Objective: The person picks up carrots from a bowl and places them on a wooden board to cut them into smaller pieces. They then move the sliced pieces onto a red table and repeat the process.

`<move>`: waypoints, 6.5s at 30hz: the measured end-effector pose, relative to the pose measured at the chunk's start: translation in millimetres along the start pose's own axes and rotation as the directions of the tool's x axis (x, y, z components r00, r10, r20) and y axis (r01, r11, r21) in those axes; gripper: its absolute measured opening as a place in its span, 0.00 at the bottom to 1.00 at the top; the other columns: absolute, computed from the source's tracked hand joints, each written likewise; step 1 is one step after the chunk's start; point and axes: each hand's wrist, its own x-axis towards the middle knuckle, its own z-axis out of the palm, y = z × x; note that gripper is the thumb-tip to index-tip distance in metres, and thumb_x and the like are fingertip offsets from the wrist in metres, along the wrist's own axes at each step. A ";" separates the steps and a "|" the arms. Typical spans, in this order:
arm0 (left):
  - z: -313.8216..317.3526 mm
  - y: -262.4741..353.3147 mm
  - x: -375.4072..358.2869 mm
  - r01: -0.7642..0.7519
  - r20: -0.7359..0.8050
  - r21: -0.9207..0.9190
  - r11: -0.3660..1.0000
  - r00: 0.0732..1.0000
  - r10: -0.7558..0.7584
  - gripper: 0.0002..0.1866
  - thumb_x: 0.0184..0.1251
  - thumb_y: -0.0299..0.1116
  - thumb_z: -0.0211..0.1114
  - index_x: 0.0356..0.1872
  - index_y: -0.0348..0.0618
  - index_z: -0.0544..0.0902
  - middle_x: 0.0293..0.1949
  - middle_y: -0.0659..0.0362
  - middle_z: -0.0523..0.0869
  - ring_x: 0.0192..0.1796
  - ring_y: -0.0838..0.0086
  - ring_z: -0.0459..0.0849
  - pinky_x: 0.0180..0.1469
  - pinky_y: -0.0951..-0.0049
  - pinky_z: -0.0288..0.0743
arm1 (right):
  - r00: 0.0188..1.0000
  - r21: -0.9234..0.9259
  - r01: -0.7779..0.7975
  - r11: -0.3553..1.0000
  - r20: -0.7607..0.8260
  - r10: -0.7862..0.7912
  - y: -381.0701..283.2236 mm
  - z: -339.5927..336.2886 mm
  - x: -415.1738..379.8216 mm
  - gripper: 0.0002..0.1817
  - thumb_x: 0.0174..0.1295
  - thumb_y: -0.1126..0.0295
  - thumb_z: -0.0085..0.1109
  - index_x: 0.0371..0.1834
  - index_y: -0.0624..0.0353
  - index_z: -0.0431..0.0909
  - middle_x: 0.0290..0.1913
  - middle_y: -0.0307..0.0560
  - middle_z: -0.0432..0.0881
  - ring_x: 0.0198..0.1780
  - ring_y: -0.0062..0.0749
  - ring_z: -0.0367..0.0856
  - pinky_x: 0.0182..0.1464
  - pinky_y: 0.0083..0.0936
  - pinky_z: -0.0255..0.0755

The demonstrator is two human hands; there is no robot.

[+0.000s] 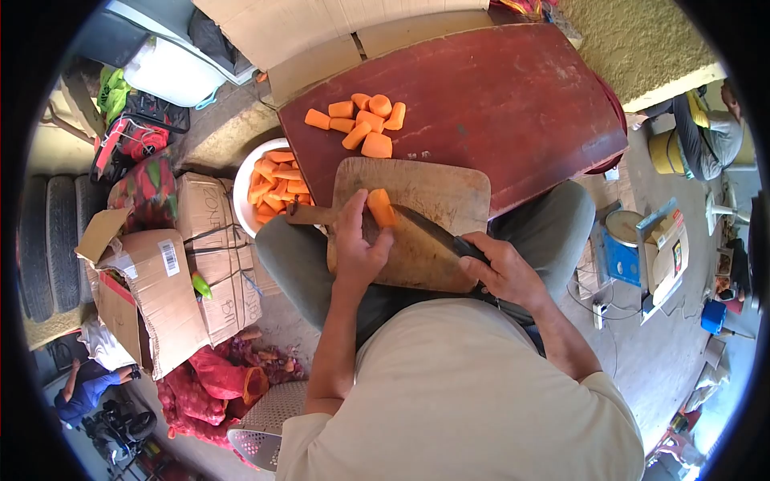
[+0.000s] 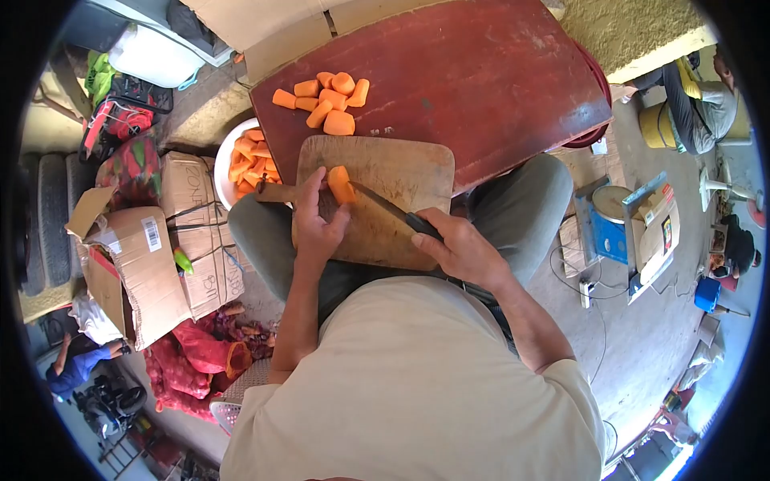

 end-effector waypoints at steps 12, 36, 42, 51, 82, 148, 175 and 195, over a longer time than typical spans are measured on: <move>4.6 -0.8 3.2 0.032 0.002 -0.015 0.999 0.999 -0.032 0.36 0.60 0.26 0.78 0.73 0.39 0.79 0.67 0.43 0.82 0.69 0.46 0.80 0.74 0.51 0.73 | 0.994 -0.013 0.080 0.997 -0.071 -0.081 13.8 5.3 -2.0 0.20 0.79 0.64 0.68 0.64 0.67 0.81 0.45 0.66 0.90 0.46 0.56 0.91 0.51 0.41 0.81; 17.8 21.2 -11.3 -0.044 -0.152 -0.107 0.993 0.988 0.028 0.31 0.64 0.19 0.81 0.68 0.37 0.83 0.60 0.50 0.84 0.61 0.61 0.86 0.65 0.64 0.81 | 0.986 -0.105 0.138 0.985 -0.078 -0.146 -1.4 12.7 9.2 0.20 0.78 0.66 0.68 0.65 0.68 0.81 0.51 0.65 0.89 0.51 0.60 0.89 0.54 0.43 0.80; 16.8 15.9 -12.6 -0.165 -0.110 -0.051 0.985 0.981 0.158 0.27 0.65 0.20 0.81 0.65 0.35 0.83 0.60 0.46 0.84 0.59 0.54 0.87 0.62 0.60 0.83 | 0.983 -0.221 0.164 0.962 -0.051 -0.179 3.2 11.5 15.7 0.22 0.79 0.64 0.68 0.67 0.68 0.80 0.54 0.66 0.89 0.54 0.68 0.87 0.54 0.47 0.81; 15.6 20.7 -13.2 -0.283 -0.086 0.179 0.942 0.950 0.301 0.24 0.65 0.15 0.78 0.62 0.29 0.85 0.63 0.41 0.83 0.58 0.48 0.89 0.58 0.56 0.87 | 0.981 -0.252 0.182 0.951 -0.024 -0.194 -37.5 10.6 -6.5 0.27 0.78 0.66 0.68 0.76 0.62 0.74 0.55 0.65 0.89 0.50 0.68 0.90 0.49 0.52 0.85; 21.2 11.3 -16.5 -0.278 -0.194 0.105 0.955 0.936 0.294 0.21 0.65 0.16 0.79 0.59 0.36 0.90 0.58 0.45 0.85 0.56 0.52 0.88 0.55 0.58 0.87 | 0.973 -0.329 0.229 0.916 0.040 -0.229 -26.7 14.9 38.2 0.21 0.81 0.63 0.61 0.68 0.65 0.72 0.43 0.67 0.91 0.42 0.68 0.90 0.43 0.56 0.83; 16.1 14.4 -13.1 -0.361 -0.130 0.087 0.929 0.920 0.370 0.22 0.61 0.13 0.77 0.59 0.31 0.89 0.62 0.39 0.86 0.57 0.48 0.88 0.58 0.56 0.86 | 0.981 -0.460 0.184 0.869 0.143 -0.133 -61.9 15.1 12.2 0.16 0.79 0.66 0.63 0.58 0.62 0.69 0.34 0.62 0.89 0.36 0.65 0.90 0.36 0.55 0.82; 16.7 11.9 -19.0 -0.306 -0.162 0.108 0.946 0.933 0.321 0.19 0.65 0.15 0.79 0.57 0.34 0.91 0.56 0.43 0.88 0.54 0.52 0.91 0.53 0.60 0.88 | 0.983 -0.394 0.165 0.904 0.140 -0.119 -67.0 6.4 16.8 0.18 0.78 0.64 0.65 0.61 0.62 0.73 0.29 0.64 0.87 0.36 0.70 0.89 0.42 0.58 0.82; 14.0 17.0 -16.2 -0.334 -0.166 0.150 0.931 0.919 0.356 0.25 0.62 0.18 0.82 0.62 0.36 0.90 0.57 0.45 0.86 0.51 0.54 0.88 0.52 0.59 0.86 | 0.984 -0.417 0.170 0.893 0.125 -0.129 -44.7 -4.3 26.6 0.18 0.82 0.57 0.61 0.59 0.61 0.75 0.29 0.65 0.86 0.33 0.70 0.87 0.36 0.56 0.79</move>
